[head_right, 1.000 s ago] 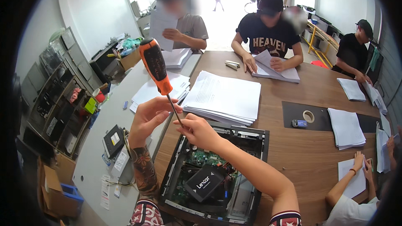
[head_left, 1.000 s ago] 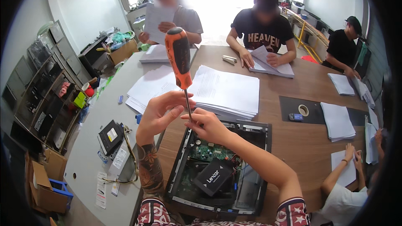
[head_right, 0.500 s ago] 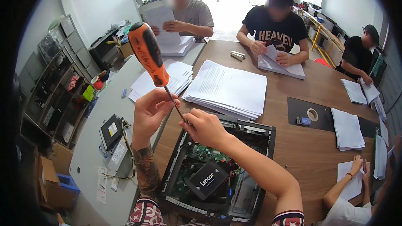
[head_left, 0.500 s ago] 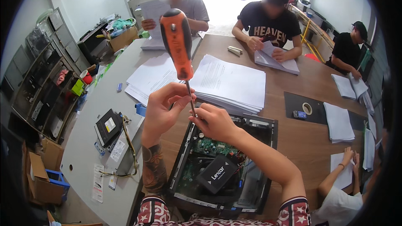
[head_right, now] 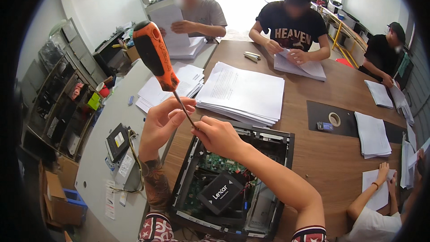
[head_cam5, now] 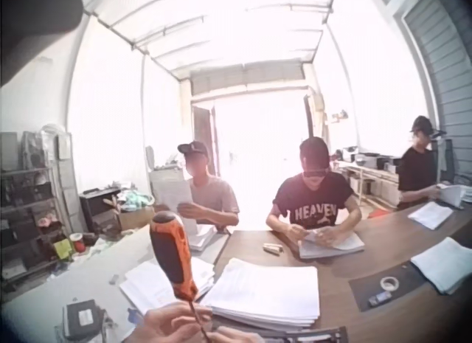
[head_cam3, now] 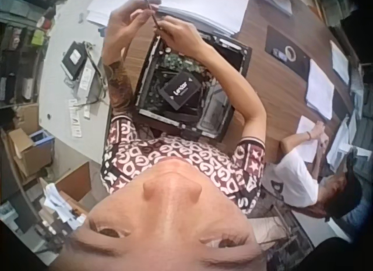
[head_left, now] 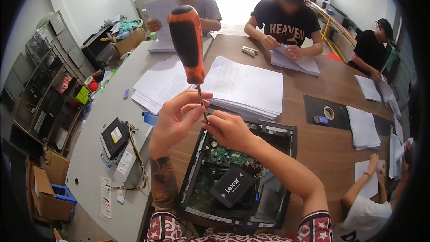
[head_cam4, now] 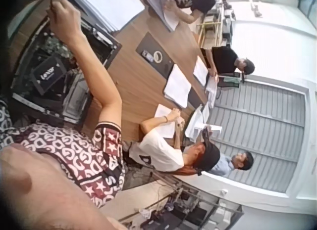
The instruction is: The person uses a screwdriver to tighten or loosen screws on the internal components of a computer tower while other people sit at a large table handling stacks of paper in the background.
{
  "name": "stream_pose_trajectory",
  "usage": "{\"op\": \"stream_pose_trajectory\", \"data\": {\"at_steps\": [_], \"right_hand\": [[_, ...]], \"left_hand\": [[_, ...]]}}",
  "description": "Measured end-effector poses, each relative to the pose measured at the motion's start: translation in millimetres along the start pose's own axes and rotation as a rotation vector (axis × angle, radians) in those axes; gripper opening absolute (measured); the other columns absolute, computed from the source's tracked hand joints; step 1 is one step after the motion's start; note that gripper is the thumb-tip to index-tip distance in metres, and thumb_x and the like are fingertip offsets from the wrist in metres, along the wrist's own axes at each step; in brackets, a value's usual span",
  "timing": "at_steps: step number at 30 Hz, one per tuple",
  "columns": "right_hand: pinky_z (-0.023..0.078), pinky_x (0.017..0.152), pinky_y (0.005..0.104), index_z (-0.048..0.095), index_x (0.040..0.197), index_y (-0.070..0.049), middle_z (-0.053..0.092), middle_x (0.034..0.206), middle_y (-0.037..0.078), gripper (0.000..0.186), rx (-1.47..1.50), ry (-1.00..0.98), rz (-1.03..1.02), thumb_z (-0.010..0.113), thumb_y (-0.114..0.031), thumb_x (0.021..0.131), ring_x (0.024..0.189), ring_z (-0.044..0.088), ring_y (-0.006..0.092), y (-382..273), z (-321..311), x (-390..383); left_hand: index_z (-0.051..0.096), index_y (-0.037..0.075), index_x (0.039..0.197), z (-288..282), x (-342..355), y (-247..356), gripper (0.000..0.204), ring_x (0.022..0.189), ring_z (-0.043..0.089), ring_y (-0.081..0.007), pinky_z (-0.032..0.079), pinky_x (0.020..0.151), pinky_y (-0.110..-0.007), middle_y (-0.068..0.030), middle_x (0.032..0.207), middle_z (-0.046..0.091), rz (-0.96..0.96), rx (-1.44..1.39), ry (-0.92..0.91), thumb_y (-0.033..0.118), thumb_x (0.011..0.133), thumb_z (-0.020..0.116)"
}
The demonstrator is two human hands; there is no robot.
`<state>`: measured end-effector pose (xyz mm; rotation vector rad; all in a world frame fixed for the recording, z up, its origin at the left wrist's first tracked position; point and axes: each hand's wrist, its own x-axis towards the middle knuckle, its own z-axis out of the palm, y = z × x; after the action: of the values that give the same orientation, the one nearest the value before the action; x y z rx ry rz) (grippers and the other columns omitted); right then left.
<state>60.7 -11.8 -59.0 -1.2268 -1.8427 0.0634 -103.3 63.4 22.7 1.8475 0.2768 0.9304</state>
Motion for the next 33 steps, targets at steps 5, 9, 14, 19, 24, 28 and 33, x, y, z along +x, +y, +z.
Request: {"op": "stream_pose_trajectory", "data": {"at_steps": [5, 9, 14, 19, 24, 28, 33], "right_hand": [[0.049, 0.056, 0.0409, 0.063, 0.096, -0.004, 0.058, 0.08, 0.01, 0.014, -0.007, 0.006, -0.043, 0.065, -0.018, 0.093, 0.068, 0.062, 0.0307, 8.4, 2.0, -3.5], [0.05, 0.057, 0.0404, 0.062, 0.098, -0.004, 0.059, 0.08, 0.009, 0.017, 0.027, 0.002, -0.013, 0.069, -0.018, 0.09, 0.068, 0.063, 0.0287, 3.3, 1.5, 1.0], [0.05, 0.057, 0.0383, 0.063, 0.103, -0.005, 0.06, 0.08, 0.008, 0.021, 0.026, -0.038, 0.024, 0.071, -0.018, 0.088, 0.066, 0.064, 0.026, 1.1, -4.1, 0.8], [0.05, 0.058, 0.0388, 0.063, 0.105, -0.005, 0.06, 0.08, 0.009, 0.022, 0.026, -0.025, -0.009, 0.07, -0.017, 0.088, 0.066, 0.064, 0.0267, 6.9, -2.1, -1.5], [0.05, 0.059, 0.0397, 0.064, 0.105, -0.005, 0.06, 0.08, 0.01, 0.021, 0.03, -0.023, -0.023, 0.07, -0.016, 0.089, 0.067, 0.063, 0.0297, 8.1, -0.9, -2.4], [0.05, 0.059, 0.0396, 0.064, 0.105, -0.005, 0.06, 0.081, 0.011, 0.02, 0.091, -0.052, 0.005, 0.07, -0.015, 0.089, 0.067, 0.063, 0.0306, 10.4, 0.5, -4.7], [0.05, 0.059, 0.0387, 0.064, 0.106, -0.006, 0.06, 0.082, 0.011, 0.02, 0.178, -0.062, 0.051, 0.069, -0.014, 0.089, 0.067, 0.064, 0.0298, 5.3, 1.8, -3.3]], "left_hand": [[0.065, -0.007, 0.109, 0.4, -0.2, -4.8, 0.017, 0.098, 0.068, -0.0199, 0.054, 0.088, -0.033, -0.0139, 0.101, 0.071, -0.08, 0.02, -0.083, -0.001, 0.096, 0.055], [0.067, -0.005, 0.099, -2.4, -0.9, -12.5, 0.01, 0.09, 0.069, -0.0152, 0.055, 0.083, -0.028, -0.0095, 0.093, 0.072, -0.057, 0.005, 0.006, -0.004, 0.091, 0.062], [0.068, -0.003, 0.092, -1.8, 3.4, -23.7, 0.011, 0.086, 0.069, -0.0131, 0.055, 0.081, -0.028, -0.0071, 0.087, 0.072, -0.079, -0.005, 0.055, 0.0, 0.084, 0.073], [0.067, -0.001, 0.091, -1.4, 5.5, -26.5, 0.016, 0.086, 0.068, -0.0128, 0.054, 0.083, -0.028, -0.006, 0.088, 0.07, -0.003, 0.022, 0.043, 0.001, 0.08, 0.078], [0.067, -0.001, 0.094, -4.2, 3.4, -24.5, 0.016, 0.089, 0.069, -0.014, 0.054, 0.086, -0.03, -0.007, 0.091, 0.071, 0.022, 0.034, 0.052, 0.001, 0.081, 0.077], [0.068, -0.002, 0.096, -2.3, 1.8, -11.9, 0.015, 0.091, 0.069, -0.0159, 0.054, 0.086, -0.031, -0.0077, 0.092, 0.071, -0.051, -0.147, 0.015, -0.001, 0.083, 0.075], [0.069, -0.003, 0.094, -9.7, -0.6, -19.8, 0.015, 0.086, 0.068, -0.0152, 0.055, 0.08, -0.029, -0.0085, 0.093, 0.071, -0.078, -0.113, 0.047, -0.004, 0.081, 0.075]]}}
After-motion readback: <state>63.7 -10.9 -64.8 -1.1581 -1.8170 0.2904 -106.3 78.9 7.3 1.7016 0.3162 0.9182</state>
